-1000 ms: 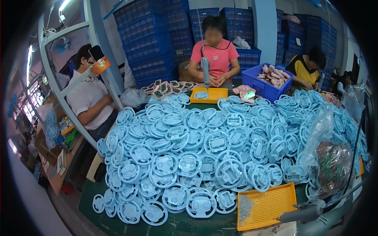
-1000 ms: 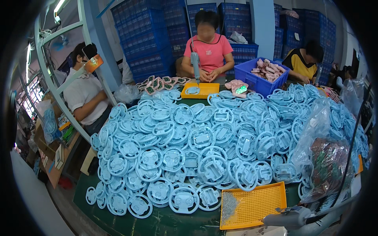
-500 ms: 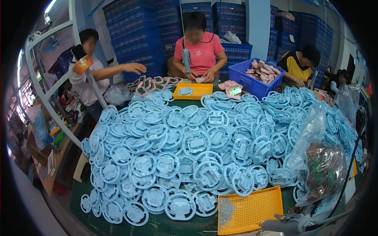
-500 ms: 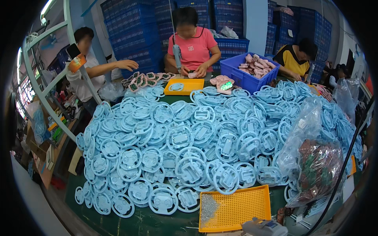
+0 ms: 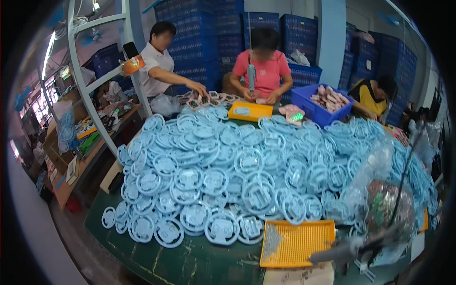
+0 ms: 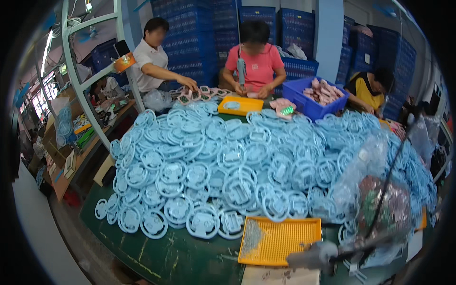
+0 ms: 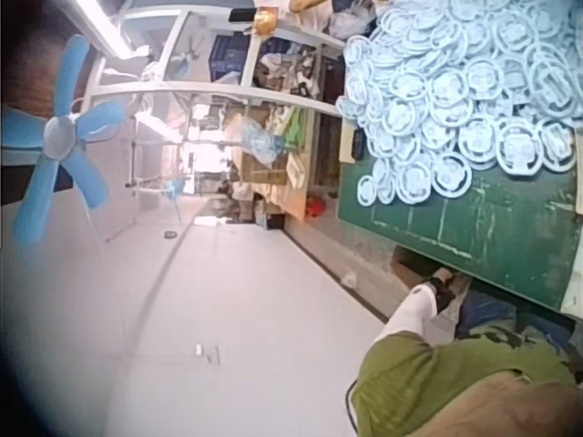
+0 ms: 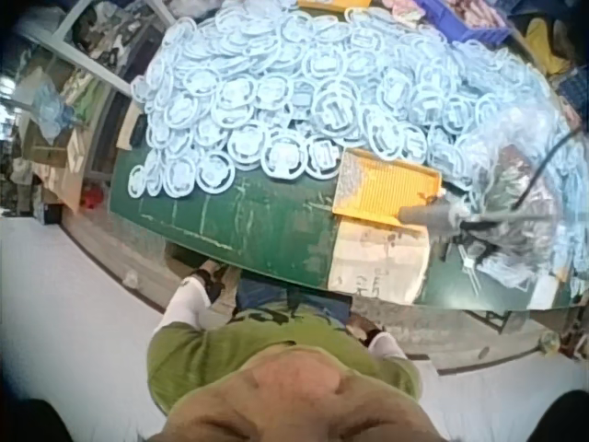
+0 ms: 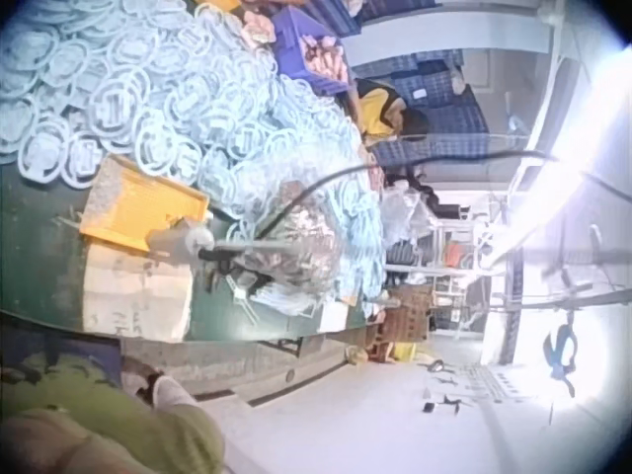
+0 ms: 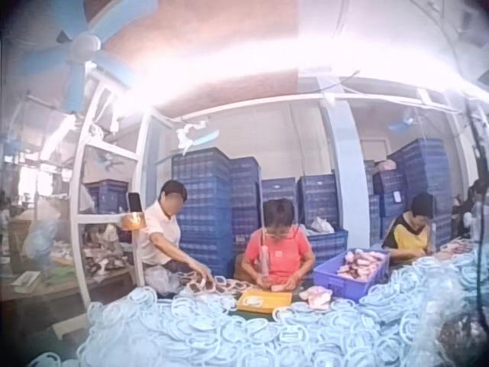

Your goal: Assembling small plastic components into a circular frame using an electric screwdriver.

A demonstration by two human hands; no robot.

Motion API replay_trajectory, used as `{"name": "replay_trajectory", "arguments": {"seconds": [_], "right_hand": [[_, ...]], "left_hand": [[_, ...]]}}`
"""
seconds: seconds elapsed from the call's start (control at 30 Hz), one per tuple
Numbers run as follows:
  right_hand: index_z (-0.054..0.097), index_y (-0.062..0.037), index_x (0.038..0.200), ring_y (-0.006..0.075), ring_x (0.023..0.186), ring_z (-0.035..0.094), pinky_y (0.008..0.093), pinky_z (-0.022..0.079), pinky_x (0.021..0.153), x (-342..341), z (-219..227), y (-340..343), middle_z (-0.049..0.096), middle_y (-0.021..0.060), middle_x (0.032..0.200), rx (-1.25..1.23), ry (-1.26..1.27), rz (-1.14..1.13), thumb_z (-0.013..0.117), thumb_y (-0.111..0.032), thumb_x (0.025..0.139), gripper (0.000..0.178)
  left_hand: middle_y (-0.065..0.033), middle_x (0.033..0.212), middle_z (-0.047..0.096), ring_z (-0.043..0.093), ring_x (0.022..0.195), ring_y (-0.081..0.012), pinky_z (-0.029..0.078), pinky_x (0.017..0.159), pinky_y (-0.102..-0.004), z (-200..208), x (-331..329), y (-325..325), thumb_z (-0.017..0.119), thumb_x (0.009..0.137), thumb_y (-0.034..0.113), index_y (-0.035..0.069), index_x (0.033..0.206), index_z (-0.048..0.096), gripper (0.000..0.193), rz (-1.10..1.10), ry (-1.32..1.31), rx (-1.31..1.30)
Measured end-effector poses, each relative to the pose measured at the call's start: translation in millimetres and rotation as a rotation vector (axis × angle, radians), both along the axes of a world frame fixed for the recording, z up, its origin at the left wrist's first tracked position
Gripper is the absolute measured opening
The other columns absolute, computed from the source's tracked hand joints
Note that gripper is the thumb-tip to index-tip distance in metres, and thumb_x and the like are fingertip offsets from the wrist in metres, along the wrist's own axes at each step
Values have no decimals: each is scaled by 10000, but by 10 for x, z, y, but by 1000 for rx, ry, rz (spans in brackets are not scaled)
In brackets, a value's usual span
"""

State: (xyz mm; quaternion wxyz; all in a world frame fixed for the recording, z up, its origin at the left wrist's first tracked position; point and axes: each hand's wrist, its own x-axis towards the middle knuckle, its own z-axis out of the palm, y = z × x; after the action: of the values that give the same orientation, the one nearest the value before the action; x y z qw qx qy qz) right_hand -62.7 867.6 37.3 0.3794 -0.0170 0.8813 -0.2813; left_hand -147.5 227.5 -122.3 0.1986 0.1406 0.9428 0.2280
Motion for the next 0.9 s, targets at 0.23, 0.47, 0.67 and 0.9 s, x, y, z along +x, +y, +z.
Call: {"name": "replay_trajectory", "arguments": {"seconds": [0.23,0.47,0.67,0.9], "right_hand": [[545,-94,1226,250,1021,578,391,438,910,2521,-1357,377,613,169,1116,-102,-186,-141,608,-444,828,533],[593,-46,1142,237,895,615,362,492,777,2516,69,603,641,128,1031,-428,-176,-243,627,-392,825,471],[586,-55,1145,73,889,554,205,460,722,2254,976,805,610,35,979,-843,-392,-48,493,-308,947,335],[618,-55,1012,105,750,583,264,473,677,2119,889,609,627,36,918,-518,-567,-116,503,-263,916,256]], "left_hand": [[-156,1025,659,572,1079,-282,446,910,-383,700,871,521,495,856,250,52,1108,614,342,80,212,94],[-140,857,678,656,814,-280,519,727,-339,1896,1278,1026,580,747,164,29,881,687,218,52,-435,-253],[-10,734,665,604,660,-102,487,604,-247,3005,853,2065,567,854,262,65,792,683,237,-134,-914,-266],[-8,779,643,584,693,-71,465,608,-216,3259,393,2943,622,864,192,26,935,661,185,-94,-529,307]]}}
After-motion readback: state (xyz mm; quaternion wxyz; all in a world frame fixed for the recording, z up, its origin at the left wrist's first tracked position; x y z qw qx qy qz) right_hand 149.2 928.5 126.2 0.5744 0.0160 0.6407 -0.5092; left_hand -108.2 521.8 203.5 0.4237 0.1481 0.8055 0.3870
